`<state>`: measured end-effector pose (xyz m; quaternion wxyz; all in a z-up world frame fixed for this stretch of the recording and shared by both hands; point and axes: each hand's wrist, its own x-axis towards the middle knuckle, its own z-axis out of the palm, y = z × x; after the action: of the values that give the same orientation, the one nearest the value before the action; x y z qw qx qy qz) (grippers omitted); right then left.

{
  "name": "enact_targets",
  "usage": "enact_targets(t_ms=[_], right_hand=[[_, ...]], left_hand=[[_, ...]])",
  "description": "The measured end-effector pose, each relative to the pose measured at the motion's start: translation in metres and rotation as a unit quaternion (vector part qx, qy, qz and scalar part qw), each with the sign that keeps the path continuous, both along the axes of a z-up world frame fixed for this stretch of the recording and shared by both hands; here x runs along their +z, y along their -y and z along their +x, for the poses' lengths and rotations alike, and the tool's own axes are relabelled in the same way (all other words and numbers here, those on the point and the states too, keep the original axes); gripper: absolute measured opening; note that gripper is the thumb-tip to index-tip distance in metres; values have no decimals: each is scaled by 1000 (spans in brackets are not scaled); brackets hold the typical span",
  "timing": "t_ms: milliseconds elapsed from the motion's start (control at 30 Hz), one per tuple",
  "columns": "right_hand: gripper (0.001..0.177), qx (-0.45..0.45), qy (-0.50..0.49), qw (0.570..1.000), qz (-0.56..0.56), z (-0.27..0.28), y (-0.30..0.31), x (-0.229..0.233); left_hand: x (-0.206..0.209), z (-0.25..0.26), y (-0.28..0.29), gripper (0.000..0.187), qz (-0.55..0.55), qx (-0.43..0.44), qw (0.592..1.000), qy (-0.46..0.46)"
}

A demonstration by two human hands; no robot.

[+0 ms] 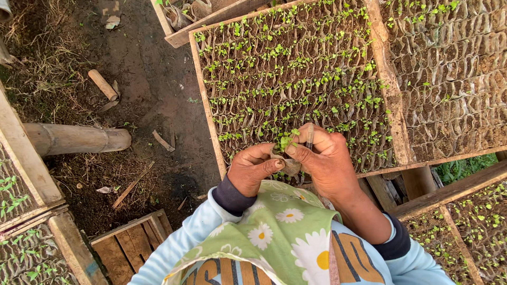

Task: The person handles small seedlings in a nursery setting, picking them from a wooden tray and placing them into small biodegradable bags. The person works with multiple trays of seedlings, carefully separating and bagging individual plants by hand.

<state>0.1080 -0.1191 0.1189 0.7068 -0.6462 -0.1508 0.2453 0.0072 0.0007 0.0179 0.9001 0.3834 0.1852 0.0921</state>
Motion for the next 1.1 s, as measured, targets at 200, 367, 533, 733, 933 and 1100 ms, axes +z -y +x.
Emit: enact_targets(t_ms=[200, 367, 533, 733, 933, 1100], right_hand=[[7, -16, -45, 998, 36, 3, 9, -17], [6, -16, -54, 995, 81, 21, 23, -10], [14, -167, 15, 983, 77, 57, 50, -5], [41, -394, 46, 896, -202, 146, 153, -53], [24, -300, 184, 862, -364, 150, 168, -42], [8, -116, 98, 971, -182, 81, 88, 25]], left_hand=[[-45, -4, 6, 30, -43, -12, 999, -8], [-23, 1, 5, 24, -92, -38, 995, -13], [-38, 2, -1, 34, -40, -21, 999, 4], [17, 8, -14, 30, 100, -68, 990, 79], [10, 8, -8, 35, 109, -18, 991, 76], [16, 7, -8, 31, 153, -57, 985, 48]])
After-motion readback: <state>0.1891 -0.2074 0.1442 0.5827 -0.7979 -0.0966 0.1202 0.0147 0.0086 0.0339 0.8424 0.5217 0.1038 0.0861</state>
